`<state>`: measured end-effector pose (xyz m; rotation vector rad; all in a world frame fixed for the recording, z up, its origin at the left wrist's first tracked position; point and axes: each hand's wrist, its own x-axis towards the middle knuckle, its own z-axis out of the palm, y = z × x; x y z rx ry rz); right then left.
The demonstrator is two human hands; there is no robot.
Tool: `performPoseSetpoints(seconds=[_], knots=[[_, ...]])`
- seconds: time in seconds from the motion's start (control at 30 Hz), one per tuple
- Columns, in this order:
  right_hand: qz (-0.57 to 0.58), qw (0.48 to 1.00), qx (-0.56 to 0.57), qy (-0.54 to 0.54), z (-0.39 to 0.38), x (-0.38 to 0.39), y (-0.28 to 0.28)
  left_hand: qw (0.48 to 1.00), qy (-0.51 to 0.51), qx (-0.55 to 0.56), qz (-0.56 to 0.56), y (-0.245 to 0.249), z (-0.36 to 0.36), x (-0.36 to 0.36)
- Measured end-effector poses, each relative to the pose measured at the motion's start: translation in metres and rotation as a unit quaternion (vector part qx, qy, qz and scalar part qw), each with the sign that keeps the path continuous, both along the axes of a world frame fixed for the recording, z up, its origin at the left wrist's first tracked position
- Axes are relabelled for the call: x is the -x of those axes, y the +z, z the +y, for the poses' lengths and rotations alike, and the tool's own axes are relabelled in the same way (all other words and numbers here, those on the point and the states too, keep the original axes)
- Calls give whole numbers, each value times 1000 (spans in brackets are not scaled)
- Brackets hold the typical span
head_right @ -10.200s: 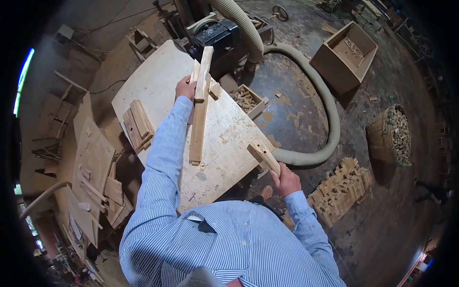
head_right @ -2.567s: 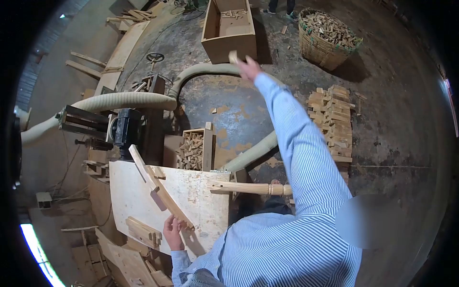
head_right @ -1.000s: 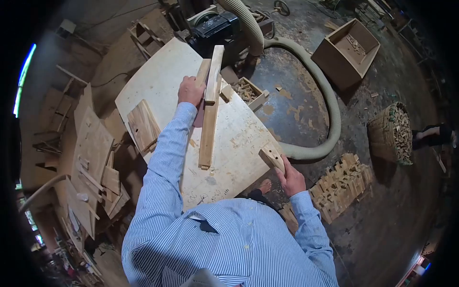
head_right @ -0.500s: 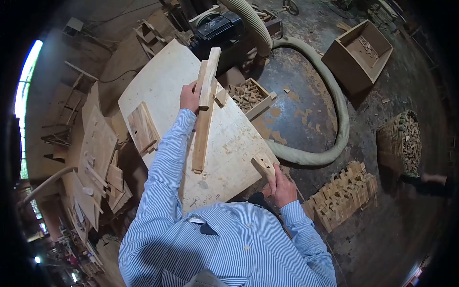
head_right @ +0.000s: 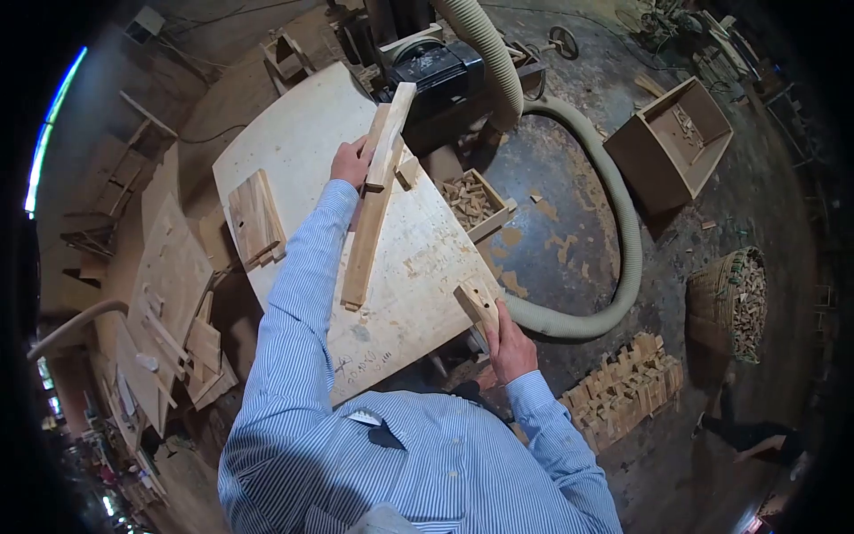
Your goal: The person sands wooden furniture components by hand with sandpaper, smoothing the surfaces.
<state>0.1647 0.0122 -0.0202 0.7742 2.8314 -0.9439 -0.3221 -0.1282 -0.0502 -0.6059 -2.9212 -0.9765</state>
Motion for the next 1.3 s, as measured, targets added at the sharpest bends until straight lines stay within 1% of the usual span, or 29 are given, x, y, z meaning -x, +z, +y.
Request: performPoseSetpoints(seconds=[0.07, 0.27, 0.33, 0.4, 0.47, 0.5, 0.57, 0.63, 0.7, 0.73, 0.8, 0.83, 0.87, 0.93, 1.0, 1.07, 1.17, 1.2, 1.27, 1.3], knots=[[24, 1000, -11, 1, 1, -1, -7, 1000, 1, -3, 0, 1, 1, 0], [10, 1000, 9, -15, 3, -1, -20, 1000, 20, 6, 21, -1, 0, 1], [58, 998, -3, -5, 4, -3, -27, 999, 29, 1, 17, -3, 0, 2], [51, 999, -6, -6, 6, -3, -31, 999, 28, -5, 23, -4, 1, 1], [47, 999, -9, -9, 7, 3, -26, 999, 32, 28, -7, 4, 2, 8], [38, 999, -8, -13, 7, 3, -25, 999, 28, 26, -13, 3, 3, 10], [32, 999, -5, -18, 6, 1, -24, 999, 32, 25, -5, -2, 3, 11], [58, 998, -13, -23, 4, 1, -27, 999, 40, 29, 0, -2, 3, 12], [62, 998, -14, -29, 4, 1, -27, 996, 59, 64, 21, -2, 3, 9], [65, 997, -16, -32, 3, 0, -26, 996, 50, 70, 18, -1, 3, 5], [41, 998, -9, -43, 2, -3, -21, 999, 38, 16, -6, -3, 0, 2], [29, 999, -14, -41, 1, -3, -17, 999, 28, 21, -7, -6, 1, 1], [18, 999, -19, -36, 0, -2, -15, 1000, 29, 5, -11, -7, 2, 1], [45, 998, -19, -37, 0, 0, -15, 1000, 28, -6, -11, -1, -2, 5], [25, 999, -3, -41, -1, -1, -12, 998, 19, -52, -34, 2, -5, -4], [37, 998, 15, -46, -1, 0, -8, 999, 14, -33, -9, 12, -7, -11], [34, 998, -8, -42, -1, 0, -2, 982, 91, 66, 151, 19, -8, -15], [35, 999, -5, -42, -1, 0, 2, 982, 91, 69, 152, 23, -11, -16], [9, 999, 1, -39, -1, 1, 8, 973, 45, 126, 188, 33, -15, -18], [10, 999, 6, -39, 0, 0, 9, 972, 44, 131, 189, 31, -17, -18]])
